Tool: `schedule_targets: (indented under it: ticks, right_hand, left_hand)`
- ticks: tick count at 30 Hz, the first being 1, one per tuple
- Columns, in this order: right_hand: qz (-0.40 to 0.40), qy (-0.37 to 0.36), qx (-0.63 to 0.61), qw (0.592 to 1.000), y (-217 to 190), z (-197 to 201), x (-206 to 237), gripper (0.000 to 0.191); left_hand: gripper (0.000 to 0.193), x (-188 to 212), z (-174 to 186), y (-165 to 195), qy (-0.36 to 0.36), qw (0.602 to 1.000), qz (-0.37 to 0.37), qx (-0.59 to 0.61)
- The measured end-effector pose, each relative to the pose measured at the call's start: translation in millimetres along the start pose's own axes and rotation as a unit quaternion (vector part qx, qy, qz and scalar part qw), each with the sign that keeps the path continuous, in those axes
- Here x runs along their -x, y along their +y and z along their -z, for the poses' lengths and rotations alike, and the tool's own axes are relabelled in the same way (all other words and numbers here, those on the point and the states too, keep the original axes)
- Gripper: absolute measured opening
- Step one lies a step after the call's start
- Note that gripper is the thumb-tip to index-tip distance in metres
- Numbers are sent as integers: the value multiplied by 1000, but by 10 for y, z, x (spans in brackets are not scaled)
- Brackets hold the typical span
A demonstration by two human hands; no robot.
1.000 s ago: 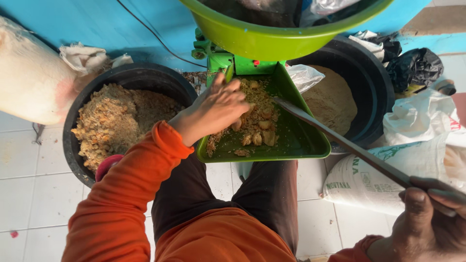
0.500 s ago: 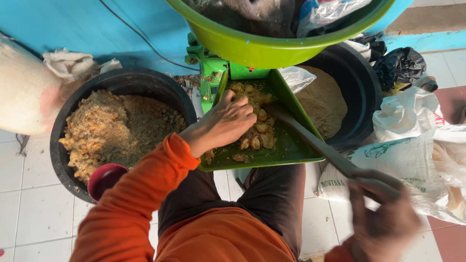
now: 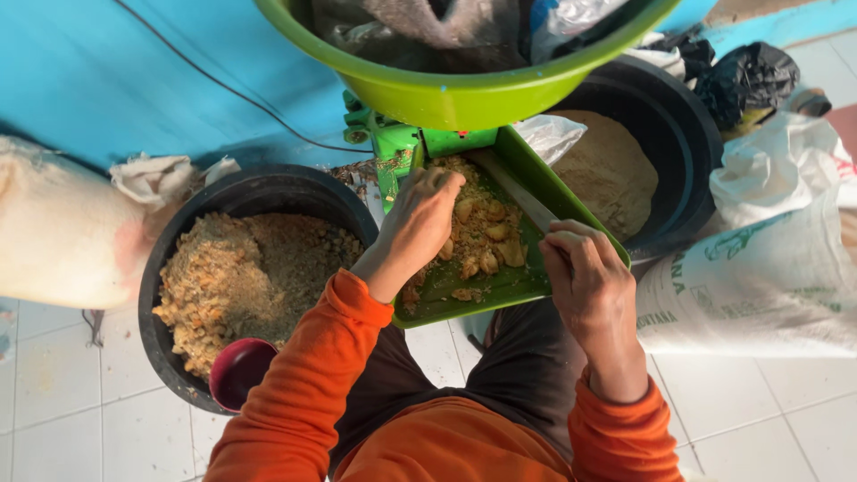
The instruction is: The person sits on the floor and feeds chunks of fried food pieces from a green tray into a small green grinding machine, using a metal rod to push the pieces in. Ground powder collects in a black basin below, and the person occasionally scoops pieces from a large basin beside them onto the tray.
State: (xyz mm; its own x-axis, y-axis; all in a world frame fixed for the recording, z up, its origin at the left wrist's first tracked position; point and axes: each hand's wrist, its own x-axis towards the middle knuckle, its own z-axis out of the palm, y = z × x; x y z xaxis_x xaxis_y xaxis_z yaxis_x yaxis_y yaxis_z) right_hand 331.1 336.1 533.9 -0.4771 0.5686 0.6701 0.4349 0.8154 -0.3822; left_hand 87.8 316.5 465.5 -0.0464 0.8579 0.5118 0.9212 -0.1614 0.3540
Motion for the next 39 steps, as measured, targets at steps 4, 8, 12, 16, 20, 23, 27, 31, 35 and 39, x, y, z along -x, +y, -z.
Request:
schedule_targets:
  ticks: [4,8,12,16,20,23,27,31,35,39]
  right_hand:
    - [-43,19,-65,997,48,54,105,16]
    - [-32,80,-35,996,38,269,288,19]
    - [-42,80,-10,996,-14,479,471,20]
    - [-60,67,5,996,-87,631,554,21]
    - [-65,76,41,994,-153,862,488,23]
    - [-78,57,13,995,-158,842,382,21]
    - [-24,27,26,999,-63,420,225,17]
    - [-44,4,-2,999,-17,154,158,15]
    - [-53,-9,-17,998,-23,66,94,15]
    - [-36,-24,-10,999,12,8,33,15]
  left_hand:
    - [16,24,-119,-98,31,997,0,67]
    - [16,-165,-290,-298,-10,999,12,39]
    - [32,-484,-403,-364,2,998,-51,-26]
    - [46,-588,-236,-245,70,992,-101,-42]
    - [10,-379,67,-42,-168,981,33,-86]
    - [14,-105,189,100,-164,984,-5,-74]
    - [15,3,202,132,-78,994,-62,-40]
    - [14,21,201,136,-84,995,-47,-27]
    - [14,23,236,153,-89,993,-56,-55]
    - [16,4,255,170,-109,992,-53,-47]
